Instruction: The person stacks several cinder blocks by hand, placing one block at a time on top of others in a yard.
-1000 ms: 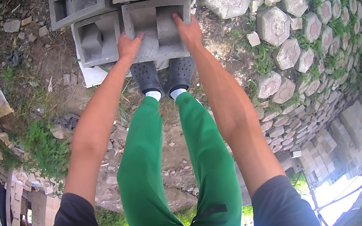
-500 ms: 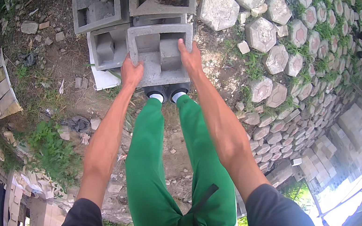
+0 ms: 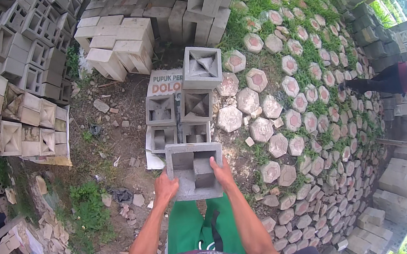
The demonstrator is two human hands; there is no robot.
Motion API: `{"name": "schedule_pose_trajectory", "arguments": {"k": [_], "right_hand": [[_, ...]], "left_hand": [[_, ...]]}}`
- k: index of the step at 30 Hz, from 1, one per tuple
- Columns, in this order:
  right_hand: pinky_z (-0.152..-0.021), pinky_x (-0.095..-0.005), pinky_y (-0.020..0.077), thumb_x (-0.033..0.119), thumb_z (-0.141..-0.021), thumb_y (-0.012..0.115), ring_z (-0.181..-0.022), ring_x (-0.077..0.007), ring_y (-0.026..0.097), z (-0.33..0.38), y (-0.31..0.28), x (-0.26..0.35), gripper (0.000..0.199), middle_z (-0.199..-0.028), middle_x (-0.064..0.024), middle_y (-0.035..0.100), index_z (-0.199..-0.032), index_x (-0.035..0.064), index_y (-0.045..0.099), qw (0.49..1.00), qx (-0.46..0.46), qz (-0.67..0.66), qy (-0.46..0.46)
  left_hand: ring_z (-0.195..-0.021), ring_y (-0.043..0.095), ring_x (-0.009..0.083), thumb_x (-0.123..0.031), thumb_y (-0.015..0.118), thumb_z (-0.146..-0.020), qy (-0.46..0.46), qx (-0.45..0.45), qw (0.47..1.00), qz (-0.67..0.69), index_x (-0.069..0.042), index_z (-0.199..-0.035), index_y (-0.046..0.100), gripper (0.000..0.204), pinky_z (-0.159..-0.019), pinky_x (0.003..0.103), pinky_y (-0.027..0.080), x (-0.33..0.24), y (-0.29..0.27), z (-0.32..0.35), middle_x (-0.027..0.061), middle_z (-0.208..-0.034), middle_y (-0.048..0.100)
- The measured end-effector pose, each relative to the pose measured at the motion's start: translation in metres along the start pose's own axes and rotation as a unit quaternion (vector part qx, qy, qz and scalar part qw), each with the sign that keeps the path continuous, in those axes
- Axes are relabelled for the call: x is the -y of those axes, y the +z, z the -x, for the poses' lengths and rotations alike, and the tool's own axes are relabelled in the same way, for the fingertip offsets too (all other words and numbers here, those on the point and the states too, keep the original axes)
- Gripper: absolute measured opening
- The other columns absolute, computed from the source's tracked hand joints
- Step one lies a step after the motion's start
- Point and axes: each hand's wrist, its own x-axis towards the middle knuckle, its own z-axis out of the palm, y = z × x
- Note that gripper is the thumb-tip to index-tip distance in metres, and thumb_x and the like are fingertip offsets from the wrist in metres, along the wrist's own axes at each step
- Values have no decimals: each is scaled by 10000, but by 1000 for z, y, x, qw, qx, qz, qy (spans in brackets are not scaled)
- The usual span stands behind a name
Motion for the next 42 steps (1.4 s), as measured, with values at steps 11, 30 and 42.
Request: {"name": "schedule_pose_trajectory", "arguments": {"k": [11, 30, 42], "right_hand": [[-969, -431, 422, 309, -721, 790, -1146, -311, 514, 57, -13, 100, 939, -1275, -224, 476, -1410, 30, 217, 977, 213, 2, 4], [-904, -400, 449, 161, -720, 738, -1035, -274, 548, 112, 91, 66, 803, -1155, -182, 543, -1364, 38, 276, 787, 525, 316, -65], [-875, -427, 466, 169, -701, 758, -1051, -294, 552, 254, 157, -37, 830, -1178, -171, 543, -1380, 86, 288, 604, 626, 493, -21]], "left_hand": [[-885, 633, 437, -240, 657, -717, -116, -93, 988, 48, 75, -965, 622, 403, -810, 486, 498, -43, -51, 99, 288, -904, 651], [-924, 624, 446, -279, 647, -760, -423, -346, 786, 287, 102, -955, 606, 430, -829, 482, 494, -9, 52, 265, 322, -944, 631], [-891, 612, 477, -253, 636, -743, -510, -550, 539, 384, 100, -924, 600, 398, -808, 509, 494, 29, 148, 369, 331, -886, 627]]}}
